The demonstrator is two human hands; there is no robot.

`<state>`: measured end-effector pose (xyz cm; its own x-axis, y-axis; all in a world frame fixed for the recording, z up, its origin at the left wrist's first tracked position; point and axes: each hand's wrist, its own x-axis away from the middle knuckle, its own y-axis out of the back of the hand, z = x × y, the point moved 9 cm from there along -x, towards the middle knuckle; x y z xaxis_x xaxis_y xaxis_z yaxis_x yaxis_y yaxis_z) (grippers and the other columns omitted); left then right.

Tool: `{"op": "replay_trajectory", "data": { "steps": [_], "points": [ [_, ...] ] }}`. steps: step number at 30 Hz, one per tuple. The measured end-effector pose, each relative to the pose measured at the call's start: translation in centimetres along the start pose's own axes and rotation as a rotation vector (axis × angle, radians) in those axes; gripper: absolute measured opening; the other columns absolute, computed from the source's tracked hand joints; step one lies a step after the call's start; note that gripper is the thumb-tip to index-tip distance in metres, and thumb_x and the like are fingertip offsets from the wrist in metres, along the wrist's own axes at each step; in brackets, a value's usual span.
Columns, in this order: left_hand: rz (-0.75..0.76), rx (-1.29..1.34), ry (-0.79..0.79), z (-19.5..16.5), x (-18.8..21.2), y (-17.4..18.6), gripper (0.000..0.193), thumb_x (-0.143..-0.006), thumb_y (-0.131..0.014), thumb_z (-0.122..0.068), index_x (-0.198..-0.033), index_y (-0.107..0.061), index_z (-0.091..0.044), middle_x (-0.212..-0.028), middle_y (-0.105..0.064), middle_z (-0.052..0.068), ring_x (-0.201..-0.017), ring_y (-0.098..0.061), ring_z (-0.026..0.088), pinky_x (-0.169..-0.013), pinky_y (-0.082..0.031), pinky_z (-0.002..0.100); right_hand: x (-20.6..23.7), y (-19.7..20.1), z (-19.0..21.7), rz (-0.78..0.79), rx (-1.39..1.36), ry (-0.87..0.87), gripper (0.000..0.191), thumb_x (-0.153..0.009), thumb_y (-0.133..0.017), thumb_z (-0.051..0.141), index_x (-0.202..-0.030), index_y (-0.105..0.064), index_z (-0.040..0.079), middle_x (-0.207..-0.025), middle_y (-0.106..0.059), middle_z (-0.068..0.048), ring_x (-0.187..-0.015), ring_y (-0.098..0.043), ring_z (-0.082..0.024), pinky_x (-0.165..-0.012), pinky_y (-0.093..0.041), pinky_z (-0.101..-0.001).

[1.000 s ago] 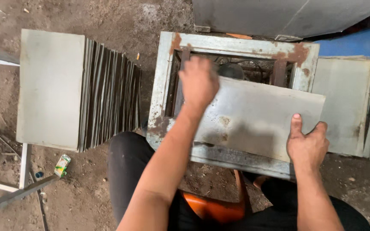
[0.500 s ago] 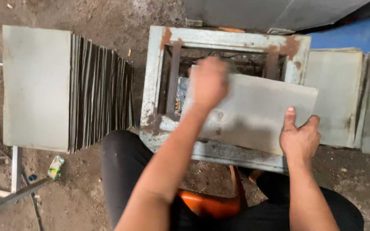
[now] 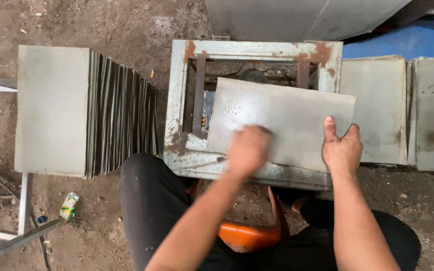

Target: The person sits on the floor and scrubs rectangular metal sheets with a cloth. They pick up a sheet, scrub both sides, and place it on a stack before repeating the process with the next sheet.

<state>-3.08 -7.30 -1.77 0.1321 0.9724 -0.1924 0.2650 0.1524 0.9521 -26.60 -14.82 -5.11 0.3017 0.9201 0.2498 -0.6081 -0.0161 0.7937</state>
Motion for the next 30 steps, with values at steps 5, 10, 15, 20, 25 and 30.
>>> {"op": "replay_trajectory", "data": {
  "steps": [5, 10, 15, 20, 25, 30],
  "points": [
    [-0.313, -0.097, 0.552, 12.9, 3.5, 6.0, 0.019, -0.088, -0.066, -0.02, -0.105, -0.068, -0.01, -0.107, -0.064, 0.015, -0.099, -0.057, 0.034, -0.081, -0.045, 0.05, -0.6, 0.0, -1.3, -0.065, 0.096, 0.04, 0.079, -0.099, -0.066, 0.067, -0.121, -0.059, -0.009, -0.108, -0.067, -0.037, -0.104, -0.064, -0.055, -0.091, -0.051, -0.0576],
    [0.006, 0.262, 0.452, 4.7, 3.2, 3.7, 0.052, -0.082, -0.071, -0.05, -0.104, -0.068, -0.003, -0.126, -0.056, 0.025, -0.122, -0.044, 0.044, -0.103, -0.031, 0.063, -3.5, 9.7, -5.7, -0.199, -0.04, -0.051, 0.069, -0.109, -0.064, 0.059, -0.103, -0.065, -0.009, -0.098, -0.07, -0.029, -0.092, -0.069, -0.041, -0.079, -0.051, -0.0572],
    [-0.182, 0.802, 0.572, 5.3, 3.9, 6.5, 0.066, -0.095, -0.051, -0.064, -0.109, -0.077, -0.005, -0.125, -0.07, 0.019, -0.13, -0.05, 0.036, -0.101, -0.041, 0.059, -6.0, 20.2, -15.5, -0.081, -0.313, -0.207, 0.06, -0.107, -0.065, 0.054, -0.113, -0.061, -0.005, -0.103, -0.069, -0.028, -0.092, -0.069, -0.04, -0.078, -0.052, -0.0564],
    [0.402, 1.788, 0.861, 3.1, 4.6, 3.4, 0.093, -0.092, -0.026, -0.069, -0.127, -0.064, 0.008, -0.118, -0.072, 0.022, -0.112, -0.064, 0.04, -0.086, -0.054, 0.043, -6.3, 22.0, -17.9, -0.022, -0.404, -0.294, 0.054, -0.105, -0.066, 0.049, -0.124, -0.057, -0.001, -0.109, -0.068, -0.028, -0.093, -0.07, -0.039, -0.077, -0.053, -0.0555],
    [0.384, 2.23, 0.574, 0.9, 4.8, 9.8, 0.071, -0.094, -0.066, -0.02, -0.156, -0.034, -0.004, -0.143, -0.058, 0.018, -0.123, -0.066, 0.022, -0.097, -0.06, 0.033, -6.8, 20.3, -13.3, 0.056, -0.401, -0.262, 0.053, -0.103, -0.067, 0.045, -0.134, -0.053, 0.003, -0.114, -0.067, -0.027, -0.094, -0.07, -0.038, -0.076, -0.054, -0.0547],
    [-0.127, 2.008, 0.486, 10.4, 11.0, 18.5, 0.074, -0.098, -0.068, -0.015, -0.16, -0.031, 0.001, -0.151, -0.052, 0.024, -0.129, -0.059, 0.027, -0.095, -0.05, 0.038, -6.2, 14.6, -3.5, 0.251, -0.34, -0.126, 0.057, -0.102, -0.068, 0.04, -0.145, -0.049, 0.008, -0.12, -0.066, -0.027, -0.095, -0.071, -0.038, -0.075, -0.054, -0.0538]
  ]
}}
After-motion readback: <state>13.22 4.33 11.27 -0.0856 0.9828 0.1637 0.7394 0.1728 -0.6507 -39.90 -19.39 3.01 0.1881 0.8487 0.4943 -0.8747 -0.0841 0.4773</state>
